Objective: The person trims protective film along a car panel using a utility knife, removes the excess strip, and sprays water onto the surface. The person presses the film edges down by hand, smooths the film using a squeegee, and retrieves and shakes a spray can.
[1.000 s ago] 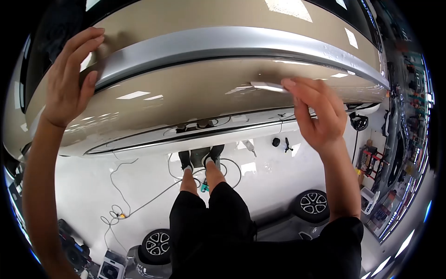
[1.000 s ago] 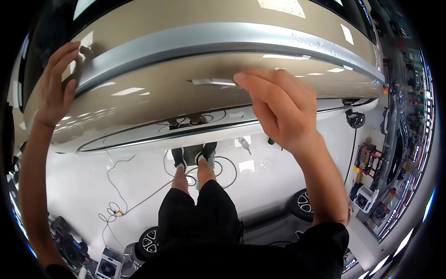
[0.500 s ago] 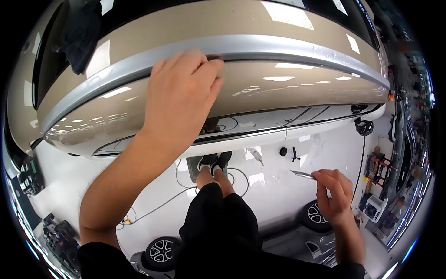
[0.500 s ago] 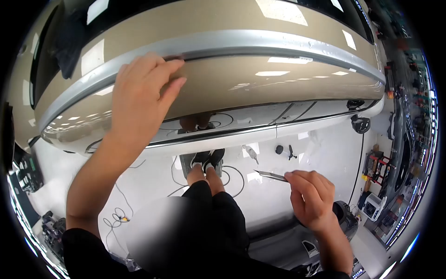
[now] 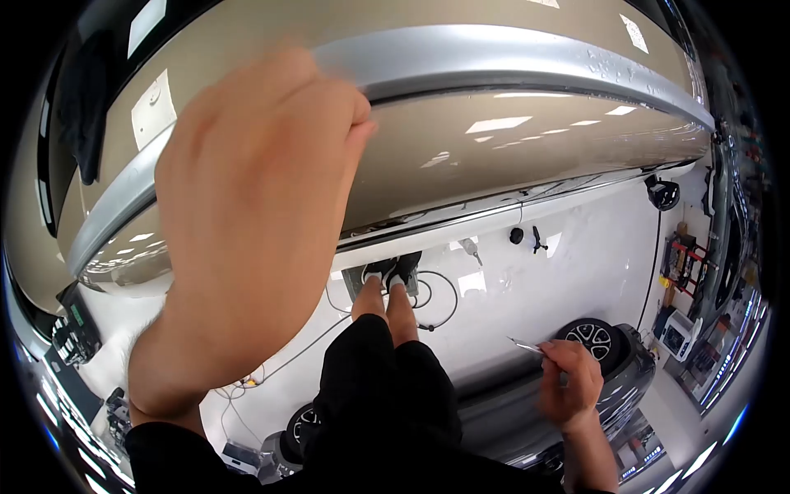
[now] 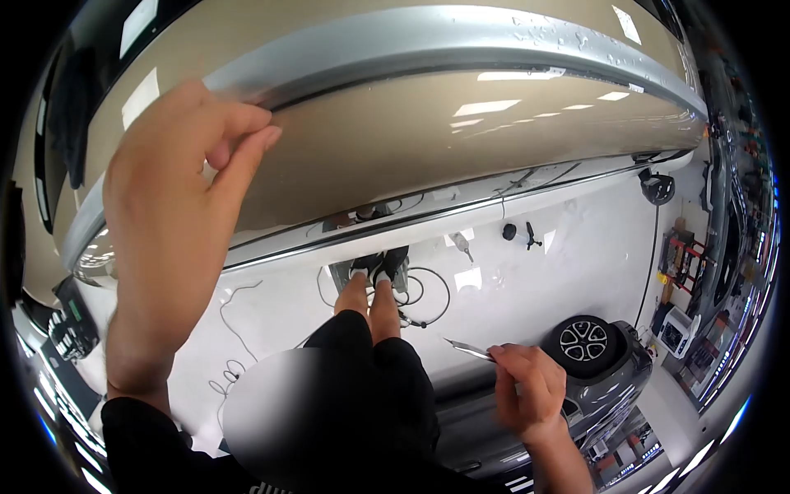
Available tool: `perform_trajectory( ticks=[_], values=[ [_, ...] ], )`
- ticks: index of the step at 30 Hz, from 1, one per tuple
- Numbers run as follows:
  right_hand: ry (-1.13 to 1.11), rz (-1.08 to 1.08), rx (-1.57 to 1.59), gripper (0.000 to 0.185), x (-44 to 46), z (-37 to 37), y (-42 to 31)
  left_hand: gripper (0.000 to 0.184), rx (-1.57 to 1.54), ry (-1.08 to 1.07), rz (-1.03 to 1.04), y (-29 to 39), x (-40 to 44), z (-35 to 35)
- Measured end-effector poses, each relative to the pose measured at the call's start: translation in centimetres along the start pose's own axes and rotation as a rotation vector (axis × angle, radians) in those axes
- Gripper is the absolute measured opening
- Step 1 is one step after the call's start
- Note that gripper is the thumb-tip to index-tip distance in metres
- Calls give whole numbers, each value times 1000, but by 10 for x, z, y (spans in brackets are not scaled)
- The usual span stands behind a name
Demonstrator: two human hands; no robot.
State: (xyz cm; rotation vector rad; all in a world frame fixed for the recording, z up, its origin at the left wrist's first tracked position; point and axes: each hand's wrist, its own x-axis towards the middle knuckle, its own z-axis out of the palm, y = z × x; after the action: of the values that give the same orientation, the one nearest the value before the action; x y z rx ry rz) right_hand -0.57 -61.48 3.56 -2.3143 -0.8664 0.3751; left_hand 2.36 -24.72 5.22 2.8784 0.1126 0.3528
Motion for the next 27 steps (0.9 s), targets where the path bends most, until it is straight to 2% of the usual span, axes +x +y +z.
perform_trajectory(
  ticks=[5,8,11,14,18,22,27],
  values=[
    [24,18,-13,29,21,-4,-1,12,-126,91,62,-4,2,13],
    [-22,44,13,27,28,2,-2,13,-54,124,167,-2,12,27],
    [-61,85,76,26,31,9,-3,14,-98,-9,89,8,22,16],
    [9,34,47,32,37,15,-1,16,-186,-48,40,6,29,9],
    [63,15,-37,31,47,4,2,16,-254,-128,226,-25,59,-19],
    [72,-101,-95,28,92,-10,0,17,-362,-268,375,-44,95,-13],
    [42,-332,-144,30,168,-21,-9,17,-433,-357,419,-52,119,2]
  ],
)
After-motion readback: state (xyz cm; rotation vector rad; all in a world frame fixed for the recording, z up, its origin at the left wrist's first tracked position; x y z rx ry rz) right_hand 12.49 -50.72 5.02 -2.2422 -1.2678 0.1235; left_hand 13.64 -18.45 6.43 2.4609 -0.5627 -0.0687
